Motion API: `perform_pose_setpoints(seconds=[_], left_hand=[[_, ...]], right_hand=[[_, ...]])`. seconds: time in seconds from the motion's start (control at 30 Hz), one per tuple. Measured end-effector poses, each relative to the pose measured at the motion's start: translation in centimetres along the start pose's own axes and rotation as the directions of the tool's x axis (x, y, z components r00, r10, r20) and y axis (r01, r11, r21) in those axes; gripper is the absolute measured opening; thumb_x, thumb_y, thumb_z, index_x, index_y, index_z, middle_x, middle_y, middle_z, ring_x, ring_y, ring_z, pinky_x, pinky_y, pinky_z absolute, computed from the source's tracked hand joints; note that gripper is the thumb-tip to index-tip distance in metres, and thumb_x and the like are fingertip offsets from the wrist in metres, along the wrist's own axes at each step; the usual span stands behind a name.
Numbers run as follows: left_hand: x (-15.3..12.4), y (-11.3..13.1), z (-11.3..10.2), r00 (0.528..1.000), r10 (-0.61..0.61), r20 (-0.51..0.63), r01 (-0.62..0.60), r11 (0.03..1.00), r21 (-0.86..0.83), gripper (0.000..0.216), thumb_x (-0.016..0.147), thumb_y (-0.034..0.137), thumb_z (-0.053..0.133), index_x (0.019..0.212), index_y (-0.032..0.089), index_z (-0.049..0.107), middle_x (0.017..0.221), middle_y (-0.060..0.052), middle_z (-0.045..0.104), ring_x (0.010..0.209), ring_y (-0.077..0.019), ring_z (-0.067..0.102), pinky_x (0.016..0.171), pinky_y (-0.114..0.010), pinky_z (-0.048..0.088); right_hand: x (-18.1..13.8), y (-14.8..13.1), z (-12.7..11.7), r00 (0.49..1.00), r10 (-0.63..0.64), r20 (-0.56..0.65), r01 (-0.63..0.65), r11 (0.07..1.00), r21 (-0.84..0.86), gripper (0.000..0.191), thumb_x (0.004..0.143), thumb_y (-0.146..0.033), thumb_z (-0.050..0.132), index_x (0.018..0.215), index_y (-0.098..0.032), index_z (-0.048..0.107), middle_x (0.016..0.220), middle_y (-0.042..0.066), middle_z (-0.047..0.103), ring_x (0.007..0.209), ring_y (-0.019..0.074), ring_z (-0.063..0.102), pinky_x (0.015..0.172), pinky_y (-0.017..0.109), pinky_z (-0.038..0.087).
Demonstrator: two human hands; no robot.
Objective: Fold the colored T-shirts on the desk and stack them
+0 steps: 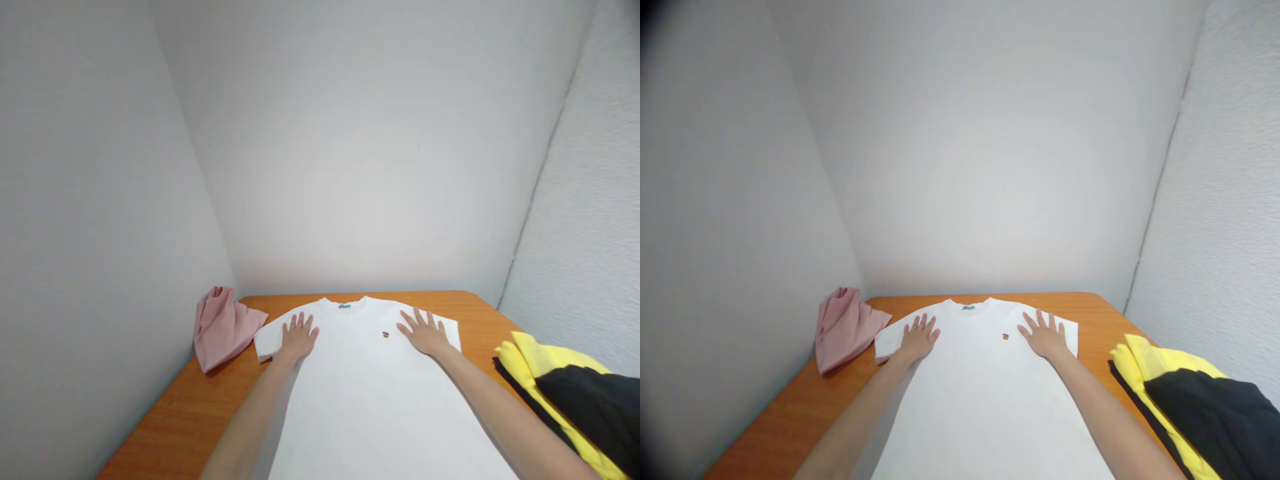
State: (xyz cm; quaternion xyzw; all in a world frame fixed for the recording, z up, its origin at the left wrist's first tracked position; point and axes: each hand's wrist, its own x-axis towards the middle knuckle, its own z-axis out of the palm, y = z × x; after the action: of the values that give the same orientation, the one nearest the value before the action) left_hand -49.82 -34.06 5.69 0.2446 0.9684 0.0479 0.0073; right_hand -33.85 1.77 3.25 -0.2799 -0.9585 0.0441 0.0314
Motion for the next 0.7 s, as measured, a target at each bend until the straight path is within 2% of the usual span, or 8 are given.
perform_pose_setpoints(seconds=[0.13,0.3,0.53,0.63,0.7], left_hand=[[2.2,0.3,0.3,0.999,0.013,-0.043,-0.012,1.0,0.012,0.065,0.095,0.058,0.015,0.152,0.029,0.023,0.161,-0.005,0.013,0.148,-0.0297,0.01,0.116,-0.057,0.01],[3.8,0.6,0.7,0.996,0.032,-0.08,-0.03,0.999,0.024,0.064,0.095,0.057,0.015,0.152,0.029,0.025,0.16,-0.005,0.017,0.148,-0.0288,0.01,0.116,-0.056,0.01],[4.0,1.0,0.5,0.995,0.042,-0.092,-0.039,0.998,0.039,0.06,0.097,0.054,0.018,0.151,0.03,0.029,0.16,-0.004,0.019,0.148,-0.0282,0.012,0.116,-0.056,0.013],[3.3,1.7,-0.7,0.994,0.052,-0.099,-0.048,0.998,0.042,0.057,0.097,0.048,0.023,0.149,0.027,0.034,0.158,-0.007,0.026,0.146,-0.0299,0.019,0.115,-0.058,0.015],[2.8,2.8,-2.1,0.988,0.088,-0.126,-0.082,0.995,0.048,0.053,0.097,0.04,0.029,0.147,0.023,0.036,0.157,-0.01,0.028,0.146,-0.0302,0.018,0.116,-0.059,0.009]], right_hand=[[2.4,0.3,1.3,0.997,0.016,-0.076,-0.017,1.0,-0.014,0.064,0.094,-0.066,0.021,0.152,-0.04,0.022,0.16,0.0,0.009,0.144,0.0369,0.008,0.113,0.06,0.01],[3.4,0.5,2.2,0.992,0.028,-0.126,-0.036,0.997,-0.065,0.063,0.094,-0.065,0.023,0.153,-0.039,0.022,0.16,0.0,0.012,0.144,0.0362,0.009,0.113,0.06,0.01],[3.1,0.4,1.1,0.995,0.032,-0.094,-0.033,0.999,-0.012,0.062,0.096,-0.065,0.023,0.152,-0.039,0.022,0.16,0.001,0.01,0.145,0.0355,0.006,0.113,0.06,0.007],[2.5,0.1,0.2,0.998,0.041,-0.044,-0.038,0.998,0.056,0.061,0.097,-0.063,0.026,0.153,-0.036,0.024,0.16,0.002,0.009,0.145,0.0356,0.002,0.113,0.06,0.003],[2.2,-0.1,-0.4,0.999,0.039,-0.016,-0.038,0.996,0.076,0.061,0.097,-0.063,0.026,0.153,-0.036,0.024,0.16,0.003,0.008,0.145,0.0357,0.001,0.113,0.06,0.002]])
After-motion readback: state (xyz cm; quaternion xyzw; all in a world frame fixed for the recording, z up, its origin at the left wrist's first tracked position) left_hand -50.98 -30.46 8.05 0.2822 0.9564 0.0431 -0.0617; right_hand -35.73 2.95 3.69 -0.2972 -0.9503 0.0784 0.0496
